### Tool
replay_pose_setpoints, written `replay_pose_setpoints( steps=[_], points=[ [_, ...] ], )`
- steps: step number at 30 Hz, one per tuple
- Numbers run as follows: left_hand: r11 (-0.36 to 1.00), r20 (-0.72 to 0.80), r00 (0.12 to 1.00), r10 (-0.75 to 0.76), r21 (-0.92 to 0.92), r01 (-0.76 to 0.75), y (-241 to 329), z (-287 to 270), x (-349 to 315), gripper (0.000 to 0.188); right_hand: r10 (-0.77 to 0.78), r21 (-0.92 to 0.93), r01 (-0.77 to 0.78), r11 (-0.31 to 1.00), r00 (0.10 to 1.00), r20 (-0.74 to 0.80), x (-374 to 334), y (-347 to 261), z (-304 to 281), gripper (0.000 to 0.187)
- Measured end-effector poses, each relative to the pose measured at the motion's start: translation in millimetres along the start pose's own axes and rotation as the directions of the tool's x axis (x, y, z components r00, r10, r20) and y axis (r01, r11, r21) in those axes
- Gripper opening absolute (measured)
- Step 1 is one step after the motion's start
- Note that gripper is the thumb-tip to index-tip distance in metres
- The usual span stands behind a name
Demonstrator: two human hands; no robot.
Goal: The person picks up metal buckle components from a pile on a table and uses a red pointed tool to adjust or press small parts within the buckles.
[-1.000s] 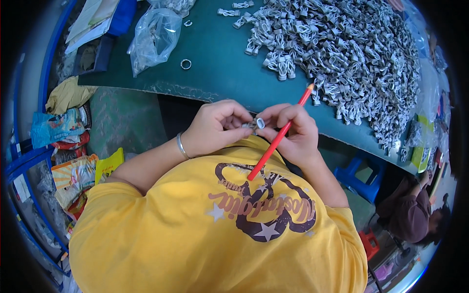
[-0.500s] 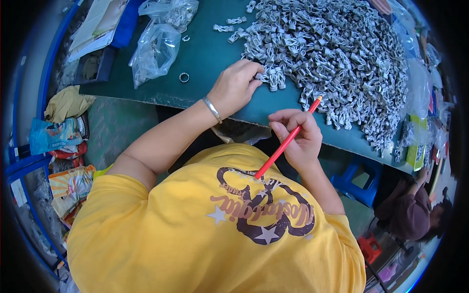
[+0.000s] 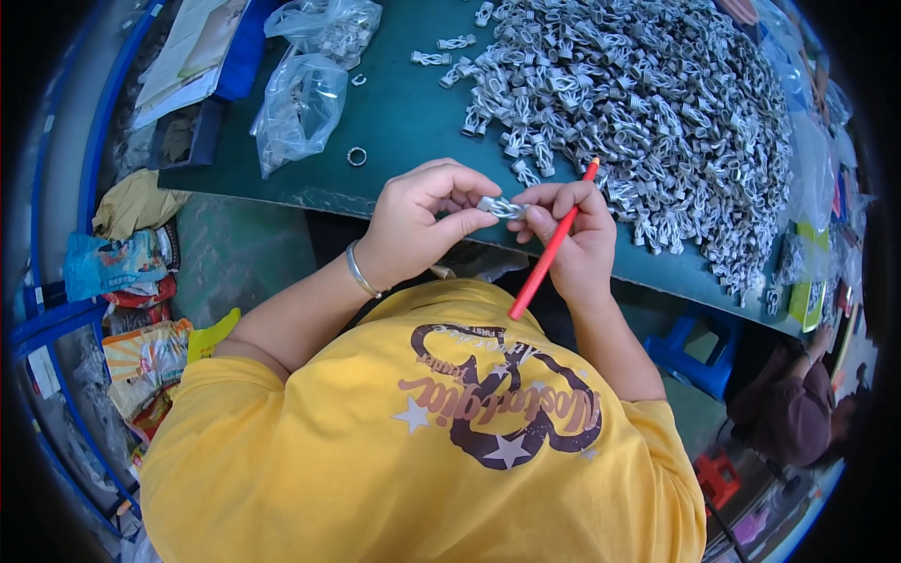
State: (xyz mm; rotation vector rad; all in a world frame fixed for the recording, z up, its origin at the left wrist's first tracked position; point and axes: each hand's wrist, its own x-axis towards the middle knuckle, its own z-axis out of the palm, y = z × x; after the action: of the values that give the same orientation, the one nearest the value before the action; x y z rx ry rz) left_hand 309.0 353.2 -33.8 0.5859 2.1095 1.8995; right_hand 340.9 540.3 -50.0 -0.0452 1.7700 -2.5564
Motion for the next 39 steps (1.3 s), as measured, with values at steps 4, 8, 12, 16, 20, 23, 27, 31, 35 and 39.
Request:
replay_pose_setpoints(
  steps=[4, 8, 12, 16, 20, 23, 27, 31, 35, 39],
  points=[
    [0.996, -0.015, 0.995, 0.094, -0.008, -0.094, 5, 3, 0, 0.024, -0.130, 0.024, 0.129, 0.991, 0.990, 0.046, -3, 9, -5, 0.023],
    [0.967, 0.041, 0.980, 0.196, 0.155, -0.200, 10, 1, 0, 0.022, -0.306, -0.120, 0.310, 0.943, 0.951, 0.049, -7, 10, -3, 0.027],
    [0.996, -0.005, 0.996, 0.091, 0.003, -0.091, 1, 5, -4, 0.021, -0.462, -0.238, 0.467, 0.851, 0.883, 0.081, -10, 6, -2, 0.036],
    [0.998, 0.035, 0.999, 0.020, -0.053, -0.018, 1, 6, -7, 0.020, -0.537, -0.266, 0.557, 0.787, 0.830, 0.149, -11, 2, 3, 0.042],
    [0.995, 0.044, 0.995, 0.095, -0.013, -0.094, -1, 0, -13, 0.019, -0.540, -0.315, 0.571, 0.758, 0.820, 0.188, -11, -2, -1, 0.040],
    [0.962, 0.141, 0.983, 0.121, 0.229, -0.152, -6, -11, -26, 0.019, -0.489, -0.568, 0.485, 0.665, 0.858, 0.160, -11, -2, -15, 0.030],
    [0.849, 0.222, 0.968, 0.120, 0.482, -0.216, -21, -6, -39, 0.017, -0.372, -0.706, 0.264, 0.657, 0.928, 0.001, -5, -2, -16, 0.026],
    [0.851, 0.217, 0.967, 0.131, 0.476, -0.222, -13, 2, -30, 0.017, -0.419, -0.908, 0.339, 0.247, 0.882, 0.216, 8, 3, -17, 0.022],
    [0.931, 0.062, 0.996, 0.068, 0.354, -0.086, -6, 8, -15, 0.026, -0.370, -0.851, 0.317, 0.419, 0.915, 0.159, 5, 8, -16, 0.020],
    [0.993, -0.056, 0.991, -0.119, -0.020, 0.118, -7, 10, -3, 0.034, 0.042, -0.188, -0.058, 0.981, 0.996, -0.083, -8, -8, -4, 0.025]
  ],
)
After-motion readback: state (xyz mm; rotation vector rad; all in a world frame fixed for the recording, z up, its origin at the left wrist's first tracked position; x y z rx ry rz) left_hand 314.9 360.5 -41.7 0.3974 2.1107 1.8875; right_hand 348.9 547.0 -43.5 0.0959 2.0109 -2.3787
